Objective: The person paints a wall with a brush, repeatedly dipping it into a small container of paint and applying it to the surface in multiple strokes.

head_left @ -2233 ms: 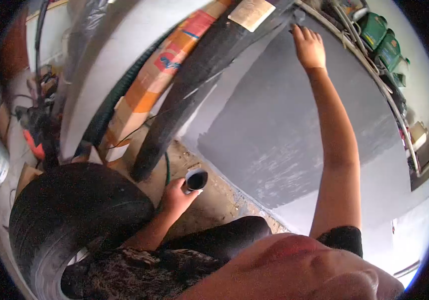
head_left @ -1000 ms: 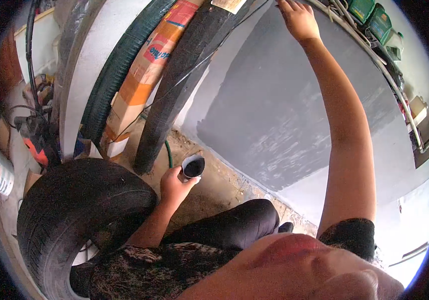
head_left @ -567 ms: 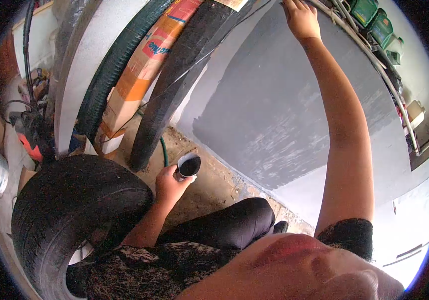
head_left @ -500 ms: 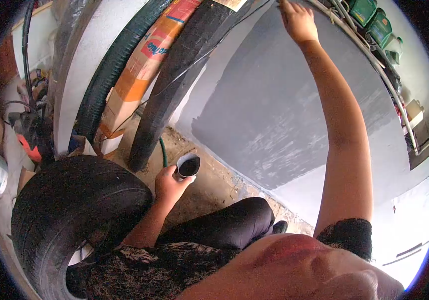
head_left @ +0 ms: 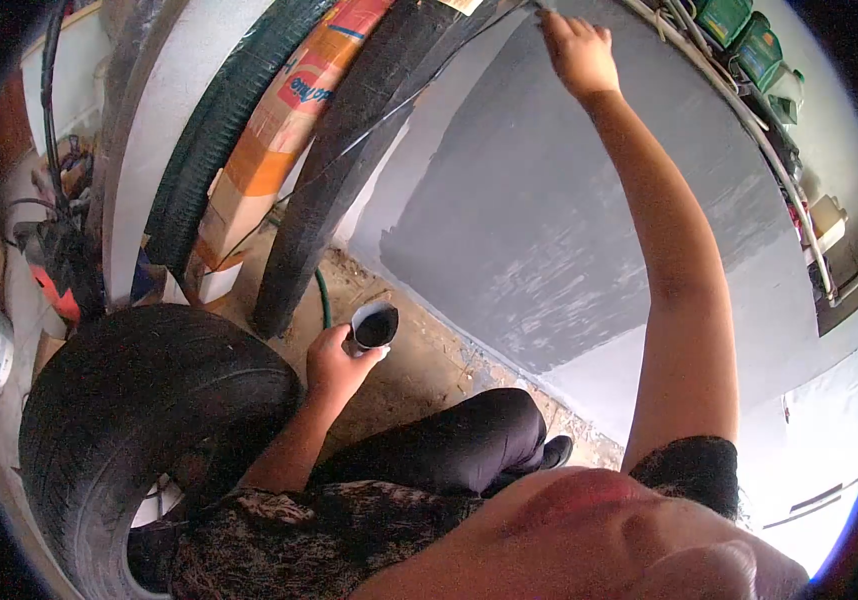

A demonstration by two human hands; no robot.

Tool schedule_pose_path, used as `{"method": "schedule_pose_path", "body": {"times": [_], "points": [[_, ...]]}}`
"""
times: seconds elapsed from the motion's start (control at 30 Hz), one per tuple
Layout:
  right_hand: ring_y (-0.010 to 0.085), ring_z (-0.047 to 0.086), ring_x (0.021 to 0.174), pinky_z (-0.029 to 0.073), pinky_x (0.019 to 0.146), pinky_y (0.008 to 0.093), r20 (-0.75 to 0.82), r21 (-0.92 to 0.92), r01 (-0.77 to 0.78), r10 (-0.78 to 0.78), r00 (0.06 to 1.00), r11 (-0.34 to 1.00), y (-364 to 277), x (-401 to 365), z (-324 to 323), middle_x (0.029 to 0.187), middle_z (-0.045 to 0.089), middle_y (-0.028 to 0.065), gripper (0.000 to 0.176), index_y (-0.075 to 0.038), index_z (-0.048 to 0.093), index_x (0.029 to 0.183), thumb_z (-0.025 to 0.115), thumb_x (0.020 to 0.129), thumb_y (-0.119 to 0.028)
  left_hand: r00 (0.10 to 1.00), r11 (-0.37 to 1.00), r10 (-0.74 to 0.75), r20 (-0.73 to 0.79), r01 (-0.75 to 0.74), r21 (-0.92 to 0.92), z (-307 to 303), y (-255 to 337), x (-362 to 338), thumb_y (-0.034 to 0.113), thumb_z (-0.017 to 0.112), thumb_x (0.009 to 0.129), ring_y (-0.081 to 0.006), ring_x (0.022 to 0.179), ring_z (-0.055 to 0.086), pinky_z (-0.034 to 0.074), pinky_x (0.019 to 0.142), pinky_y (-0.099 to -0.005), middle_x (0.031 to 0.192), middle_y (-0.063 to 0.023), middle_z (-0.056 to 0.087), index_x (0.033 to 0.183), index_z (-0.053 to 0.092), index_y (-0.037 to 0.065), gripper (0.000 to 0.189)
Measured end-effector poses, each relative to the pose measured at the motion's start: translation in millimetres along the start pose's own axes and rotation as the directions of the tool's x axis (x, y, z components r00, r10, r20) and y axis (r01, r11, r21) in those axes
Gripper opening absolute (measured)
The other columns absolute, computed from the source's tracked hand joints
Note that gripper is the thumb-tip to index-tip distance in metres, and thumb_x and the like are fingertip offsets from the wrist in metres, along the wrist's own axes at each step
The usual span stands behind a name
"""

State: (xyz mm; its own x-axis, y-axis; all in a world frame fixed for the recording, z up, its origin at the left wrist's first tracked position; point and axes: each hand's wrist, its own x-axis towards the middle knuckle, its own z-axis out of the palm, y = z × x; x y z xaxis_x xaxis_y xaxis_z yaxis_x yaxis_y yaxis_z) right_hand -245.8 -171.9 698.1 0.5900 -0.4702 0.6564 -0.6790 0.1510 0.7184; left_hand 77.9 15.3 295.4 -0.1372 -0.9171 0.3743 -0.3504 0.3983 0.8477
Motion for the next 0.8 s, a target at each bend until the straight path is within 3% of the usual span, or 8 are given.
{"method": "schedule_pose_path", "body": {"times": [0.13,0.23,0.33,0.4,0.47,0.6,0.63,0.8], "points": [[0.0247,0.065,0.100,0.043,0.089,0.0435,0.088,0.147,0.154,-0.168,0.982,0.977,-28.0,-23.1,2.2,0.100,0.069,0.0077,0.026,-0.010,0.057,0.117,0.053,0.098,-0.027,0.999,1.000,-0.022,0.034,0.022,-0.020,-1.8,2.5,0.5,0.029,0.086,0.067,-0.0312,0.076,0.067,0.052,0.068,-0.0413,0.081,-0.0138,0.067,0.085,0.067,0.002,0.038],[0.0231,0.064,0.099,0.043,0.090,0.0441,0.068,0.132,0.196,-0.206,0.976,0.972,-26.7,-22.2,-0.9,0.099,0.068,0.0058,0.027,-0.012,0.056,0.120,0.054,0.098,-0.027,1.000,0.999,-0.024,0.006,0.024,-0.046,0.1,-1.2,-2.0,0.029,0.085,0.067,-0.0312,0.076,0.067,0.052,0.068,-0.0411,0.080,-0.0141,0.067,0.085,0.066,0.002,0.038],[0.0214,0.064,0.100,0.042,0.091,0.0458,-0.049,-0.063,0.172,-0.175,0.983,0.983,-9.5,-5.4,-3.2,0.099,0.067,0.0034,0.028,-0.015,0.055,0.123,0.054,0.097,-0.027,1.000,0.997,-0.015,0.019,0.016,-0.072,-3.6,-1.3,0.0,0.028,0.085,0.067,-0.0308,0.075,0.067,0.052,0.067,-0.0406,0.080,-0.0141,0.067,0.085,0.067,0.001,0.037],[0.0208,0.063,0.101,0.042,0.091,0.0469,-0.045,-0.138,0.186,-0.194,0.980,0.973,1.2,9.9,-13.3,0.097,0.066,0.0018,0.027,-0.017,0.053,0.123,0.052,0.098,-0.027,1.000,0.997,-0.026,0.013,0.027,-0.075,-2.5,-0.9,1.0,0.027,0.085,0.067,-0.0301,0.073,0.067,0.052,0.066,-0.0402,0.080,-0.0139,0.068,0.085,0.067,0.001,0.036],[0.0297,0.058,0.110,0.038,0.097,0.0515,0.079,-0.129,0.194,-0.185,0.979,0.972,10.4,22.1,-15.4,0.110,0.065,0.0122,0.032,-0.009,0.058,0.123,0.050,0.097,-0.026,1.000,0.996,-0.030,0.000,0.030,-0.085,-2.5,0.1,2.6,0.027,0.085,0.067,-0.0294,0.072,0.068,0.052,0.066,-0.0397,0.079,-0.0136,0.068,0.085,0.067,0.001,0.036],[0.0277,0.056,0.115,0.036,0.100,0.0511,0.172,-0.154,0.125,-0.098,0.980,0.980,21.3,36.3,-13.1,0.114,0.065,0.0115,0.034,-0.010,0.057,0.127,0.048,0.098,-0.026,0.999,0.994,-0.052,0.011,0.053,-0.095,-1.2,-0.6,0.2,0.027,0.086,0.066,-0.0284,0.071,0.068,0.051,0.065,-0.0391,0.078,-0.0129,0.068,0.085,0.067,0.002,0.036],[0.0282,0.058,0.112,0.037,0.097,0.0504,0.083,-0.160,0.117,-0.105,0.991,0.980,23.5,36.4,-6.6,0.108,0.066,0.0119,0.030,-0.008,0.059,0.120,0.050,0.097,-0.027,0.998,0.994,-0.058,0.023,0.059,-0.087,-1.2,-1.2,1.2,0.027,0.086,0.066,-0.0283,0.071,0.068,0.051,0.065,-0.0390,0.077,-0.0128,0.068,0.084,0.067,0.002,0.036],[0.0297,0.060,0.104,0.039,0.091,0.0504,0.070,-0.046,0.089,-0.086,0.994,0.995,12.8,32.0,-2.2,0.096,0.066,0.0118,0.022,-0.007,0.058,0.105,0.053,0.095,-0.026,0.997,0.993,-0.073,0.010,0.074,-0.091,-4.2,-0.7,1.2,0.027,0.086,0.066,-0.0282,0.071,0.067,0.051,0.065,-0.0393,0.077,-0.0130,0.067,0.084,0.067,0.001,0.037]]}}
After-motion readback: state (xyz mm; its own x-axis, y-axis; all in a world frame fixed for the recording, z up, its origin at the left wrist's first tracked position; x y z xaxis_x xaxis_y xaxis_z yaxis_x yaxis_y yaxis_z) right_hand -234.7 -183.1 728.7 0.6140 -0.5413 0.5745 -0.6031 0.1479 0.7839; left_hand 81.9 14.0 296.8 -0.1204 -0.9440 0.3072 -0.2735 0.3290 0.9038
